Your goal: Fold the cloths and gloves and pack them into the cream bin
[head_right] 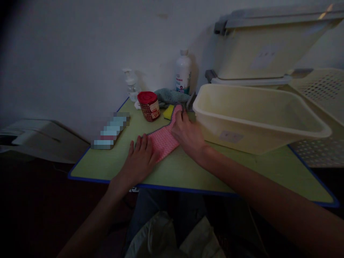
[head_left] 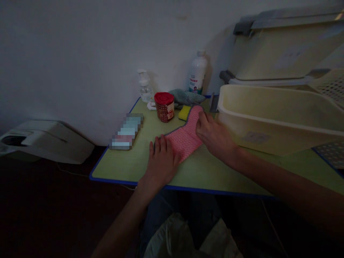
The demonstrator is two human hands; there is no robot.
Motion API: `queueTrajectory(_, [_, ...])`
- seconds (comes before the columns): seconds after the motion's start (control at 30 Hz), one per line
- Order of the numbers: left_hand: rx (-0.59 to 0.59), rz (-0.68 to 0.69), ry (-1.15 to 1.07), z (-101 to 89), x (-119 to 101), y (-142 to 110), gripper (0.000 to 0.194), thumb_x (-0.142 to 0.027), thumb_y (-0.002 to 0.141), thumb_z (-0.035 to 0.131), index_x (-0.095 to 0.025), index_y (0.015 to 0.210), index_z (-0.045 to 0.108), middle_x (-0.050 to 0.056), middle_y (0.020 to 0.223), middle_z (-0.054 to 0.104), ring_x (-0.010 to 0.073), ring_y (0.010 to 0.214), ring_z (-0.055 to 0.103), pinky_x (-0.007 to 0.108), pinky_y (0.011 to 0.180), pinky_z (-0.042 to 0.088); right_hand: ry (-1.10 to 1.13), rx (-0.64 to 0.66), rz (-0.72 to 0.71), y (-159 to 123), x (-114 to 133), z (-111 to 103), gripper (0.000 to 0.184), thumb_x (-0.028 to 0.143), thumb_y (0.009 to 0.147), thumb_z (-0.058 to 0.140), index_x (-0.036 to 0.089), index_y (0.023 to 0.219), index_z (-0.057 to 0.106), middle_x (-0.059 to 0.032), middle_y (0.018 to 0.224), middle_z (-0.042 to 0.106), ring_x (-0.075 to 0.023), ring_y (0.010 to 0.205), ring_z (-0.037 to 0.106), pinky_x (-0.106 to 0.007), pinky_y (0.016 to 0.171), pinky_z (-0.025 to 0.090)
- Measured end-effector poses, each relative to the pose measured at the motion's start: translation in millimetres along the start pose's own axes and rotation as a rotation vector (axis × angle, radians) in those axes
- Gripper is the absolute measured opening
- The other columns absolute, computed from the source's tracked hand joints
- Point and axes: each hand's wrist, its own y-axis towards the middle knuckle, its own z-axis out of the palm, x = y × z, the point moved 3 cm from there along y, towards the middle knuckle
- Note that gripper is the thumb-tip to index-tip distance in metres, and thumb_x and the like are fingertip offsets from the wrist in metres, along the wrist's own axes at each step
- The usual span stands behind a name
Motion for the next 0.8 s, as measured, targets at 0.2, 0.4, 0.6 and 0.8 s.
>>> queueTrajectory(0.2, [0.029, 0.169, -0.038, -0.2, 25, -11, 0.053, -0.033, 0.096, 0.020, -0.005, 0.140, 0.031, 0.016, 0.150, 0.025, 0.0270, 0.141, 0.019, 0.054, 0.111, 0.022, 0.006, -0.013, -0.038, -7, -4, 16, 0.036, -0.006, 0.079, 0.033, 0.004, 0.091, 0.066, -0.0215, 0.101, 0.063, -0.0267, 0.087, 0.060, -0.035, 0.064, 0.052])
queueTrajectory(0.4, [0.030, 0.221, -0.047, 4.7, 36, -19, 0.055, -0.036, 0.096, 0.021, -0.007, 0.142, 0.026, 0.013, 0.151, 0.024, 0.0252, 0.141, 0.018, 0.051, 0.111, 0.025, 0.168, -0.173, -0.236, -15, 13, 8, 0.029, 0.001, 0.086, 0.040, 0.004, 0.103, 0.064, -0.0178, 0.111, 0.063, -0.0250, 0.099, 0.060, -0.033, 0.074, 0.055])
queueTrajectory(0.6, [-0.058, 0.225, -0.067, 8.2, 34, -20, 0.052, -0.033, 0.095, 0.024, -0.009, 0.141, 0.031, 0.015, 0.148, 0.032, 0.0260, 0.140, 0.022, 0.050, 0.111, 0.026, 0.388, -0.243, -0.462, -25, 56, -2, 0.028, 0.007, 0.088, 0.041, 0.005, 0.109, 0.060, -0.0170, 0.109, 0.065, -0.0214, 0.089, 0.065, -0.032, 0.073, 0.056])
queueTrajectory(0.8, [-0.047, 0.227, -0.131, 7.5, 35, -22, 0.046, -0.030, 0.093, 0.033, -0.013, 0.136, 0.039, 0.014, 0.144, 0.040, 0.0283, 0.137, 0.029, 0.052, 0.111, 0.025, 0.694, -0.179, -0.368, -29, 71, 9, 0.028, 0.007, 0.088, 0.041, 0.009, 0.110, 0.057, -0.0124, 0.107, 0.066, -0.0163, 0.092, 0.064, -0.027, 0.075, 0.056])
